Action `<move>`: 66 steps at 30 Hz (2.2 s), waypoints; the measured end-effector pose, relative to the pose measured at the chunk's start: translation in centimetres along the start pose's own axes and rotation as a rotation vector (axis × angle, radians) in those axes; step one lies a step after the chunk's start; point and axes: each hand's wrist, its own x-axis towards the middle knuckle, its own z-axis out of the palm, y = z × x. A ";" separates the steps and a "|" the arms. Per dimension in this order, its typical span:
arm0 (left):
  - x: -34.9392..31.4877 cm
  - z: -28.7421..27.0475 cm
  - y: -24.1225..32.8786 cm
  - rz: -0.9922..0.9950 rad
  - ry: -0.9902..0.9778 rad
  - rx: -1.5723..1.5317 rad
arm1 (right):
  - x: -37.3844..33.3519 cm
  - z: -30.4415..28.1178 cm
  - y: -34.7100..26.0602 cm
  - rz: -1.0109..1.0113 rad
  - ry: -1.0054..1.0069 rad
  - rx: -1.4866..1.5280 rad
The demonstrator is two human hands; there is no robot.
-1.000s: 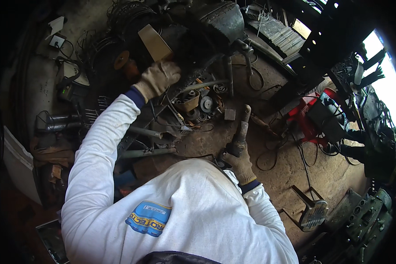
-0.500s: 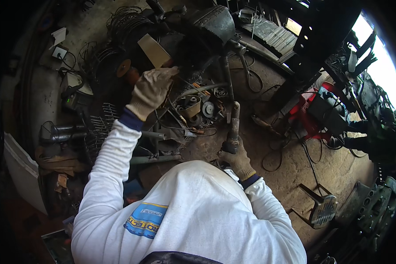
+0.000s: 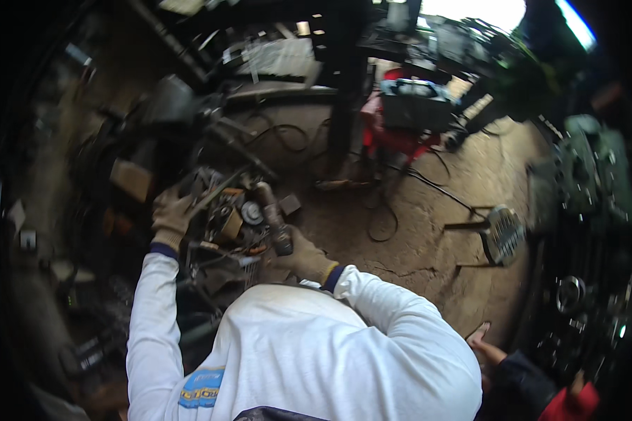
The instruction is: The person welds a curved metal grid structure using a welding torch and metal rods, holding the grid by hand while wearing gloves.
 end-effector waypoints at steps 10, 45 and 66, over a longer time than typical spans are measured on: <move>1.0 -10.4 8.6 -0.019 0.425 -0.807 | -1.0 -2.2 0.7 0.009 0.035 0.059; -8.3 -16.5 5.0 -0.510 1.225 -1.914 | 1.1 2.7 -2.1 -0.273 -0.272 0.166; -7.9 -16.6 6.2 -0.359 1.220 -1.889 | 1.2 1.2 -2.2 -0.252 -0.400 0.293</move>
